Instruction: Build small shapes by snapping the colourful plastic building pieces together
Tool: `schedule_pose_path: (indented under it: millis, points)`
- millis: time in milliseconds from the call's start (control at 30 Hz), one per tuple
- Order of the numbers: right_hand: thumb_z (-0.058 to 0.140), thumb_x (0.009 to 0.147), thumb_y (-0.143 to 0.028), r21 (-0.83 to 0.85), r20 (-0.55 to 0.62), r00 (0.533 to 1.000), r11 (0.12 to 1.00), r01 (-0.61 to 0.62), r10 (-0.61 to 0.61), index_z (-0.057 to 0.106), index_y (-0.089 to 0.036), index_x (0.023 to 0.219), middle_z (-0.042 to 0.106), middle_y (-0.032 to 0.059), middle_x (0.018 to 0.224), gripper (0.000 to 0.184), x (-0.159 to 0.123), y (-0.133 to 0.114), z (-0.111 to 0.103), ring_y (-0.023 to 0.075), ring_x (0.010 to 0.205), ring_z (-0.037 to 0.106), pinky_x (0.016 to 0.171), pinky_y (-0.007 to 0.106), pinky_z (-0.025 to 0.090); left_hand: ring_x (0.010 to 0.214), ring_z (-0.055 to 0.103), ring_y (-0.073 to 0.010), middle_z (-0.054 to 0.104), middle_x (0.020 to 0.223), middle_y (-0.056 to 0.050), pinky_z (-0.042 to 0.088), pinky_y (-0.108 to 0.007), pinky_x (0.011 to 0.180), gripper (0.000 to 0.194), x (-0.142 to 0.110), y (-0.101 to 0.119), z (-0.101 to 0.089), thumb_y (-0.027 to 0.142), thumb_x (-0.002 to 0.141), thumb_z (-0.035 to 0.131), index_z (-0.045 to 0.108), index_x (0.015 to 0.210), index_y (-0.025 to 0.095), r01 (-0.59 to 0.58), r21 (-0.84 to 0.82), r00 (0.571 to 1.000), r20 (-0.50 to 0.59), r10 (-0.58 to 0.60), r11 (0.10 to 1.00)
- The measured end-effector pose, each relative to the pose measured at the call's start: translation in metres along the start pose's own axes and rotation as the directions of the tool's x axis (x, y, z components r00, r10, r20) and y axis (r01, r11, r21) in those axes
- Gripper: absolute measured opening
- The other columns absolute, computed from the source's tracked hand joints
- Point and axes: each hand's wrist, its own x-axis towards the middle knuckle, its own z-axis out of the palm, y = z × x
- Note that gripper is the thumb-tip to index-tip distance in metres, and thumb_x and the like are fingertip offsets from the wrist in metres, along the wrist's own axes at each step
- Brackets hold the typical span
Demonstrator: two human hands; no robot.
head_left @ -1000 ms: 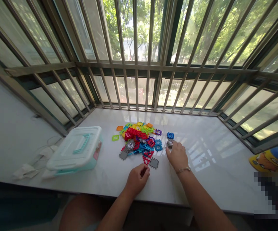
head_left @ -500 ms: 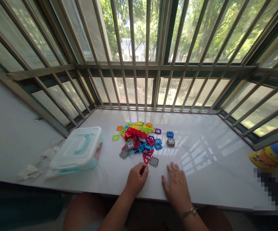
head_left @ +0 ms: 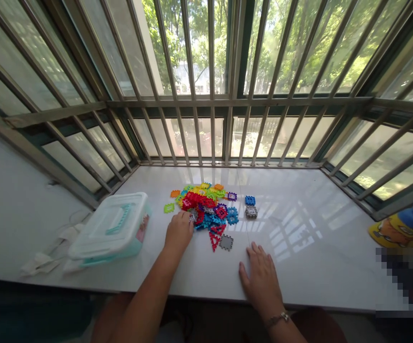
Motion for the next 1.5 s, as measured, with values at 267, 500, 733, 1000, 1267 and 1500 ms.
schedule_pose_path:
  millis: [267,500,733,1000,1267,1500]
  points:
    - [0.049,0.107,-0.044,-0.009,-0.016,1.0,1.0,-0.002,0.002,0.064,-0.016,0.15,0.054,0.019,0.17,0.053,0.0,-0.001,-0.001,0.0379,0.16,0.047,0.135,0.059,0.029,0.126,0.064,-0.0348,0.07,0.141,-0.016,0.049,-0.043,0.105,0.052,0.013,-0.02,0.015,0.021,0.09,0.08,0.069,0.14,0.023,0.041,0.027,0.992,0.116,-0.043,0.999]
    - [0.048,0.107,-0.042,-0.009,-0.011,1.0,1.0,-0.007,0.007,0.064,-0.016,0.15,0.054,0.0188,0.17,0.052,0.001,-0.003,-0.003,0.0376,0.16,0.047,0.135,0.06,0.028,0.108,0.067,-0.0307,0.076,0.116,-0.014,0.05,-0.04,0.093,0.019,0.013,-0.02,0.004,0.033,0.104,0.061,0.077,0.107,0.023,0.007,-0.003,0.999,0.031,-0.007,1.0]
    - [0.048,0.107,-0.041,-0.033,0.021,1.0,0.999,-0.01,0.011,0.064,-0.016,0.151,0.053,0.0174,0.17,0.053,0.002,-0.004,-0.006,0.0368,0.16,0.047,0.135,0.059,0.028,0.079,0.066,-0.024,0.073,0.083,-0.005,0.044,-0.033,0.073,0.043,-0.019,-0.005,-0.004,0.057,0.108,0.048,0.07,0.09,0.025,0.142,-0.3,0.988,-0.013,-0.153,0.943]
    - [0.048,0.107,-0.042,-0.037,0.031,0.999,0.999,-0.009,0.01,0.064,-0.015,0.152,0.052,0.0179,0.171,0.054,0.002,-0.004,-0.007,0.0373,0.161,0.045,0.135,0.06,0.028,0.085,0.073,-0.0245,0.081,0.095,-0.007,0.052,-0.032,0.076,0.044,-0.03,-0.022,0.022,0.056,0.087,0.075,0.076,0.111,0.02,0.31,-0.653,0.939,0.1,-0.328,0.691]
    - [0.048,0.107,-0.041,-0.031,0.012,1.0,0.999,-0.009,0.01,0.064,-0.016,0.15,0.053,0.0179,0.17,0.052,0.001,-0.004,-0.007,0.0368,0.16,0.045,0.135,0.059,0.028,0.088,0.074,-0.0211,0.08,0.099,-0.009,0.058,-0.031,0.077,0.063,-0.03,-0.036,0.028,0.057,0.06,0.1,0.071,0.099,0.018,0.377,-0.866,0.886,0.234,-0.4,0.329]
    - [0.046,0.108,-0.043,-0.036,0.012,1.0,0.999,0.004,-0.004,0.064,-0.015,0.149,0.054,0.0177,0.169,0.052,0.001,-0.004,-0.007,0.0371,0.159,0.046,0.134,0.059,0.028,0.055,0.048,-0.0029,0.059,0.08,0.004,0.041,-0.011,0.049,0.018,-0.053,-0.016,-0.003,0.007,0.094,0.072,0.067,0.106,0.019,0.338,-0.79,0.817,0.516,-0.257,-0.512]
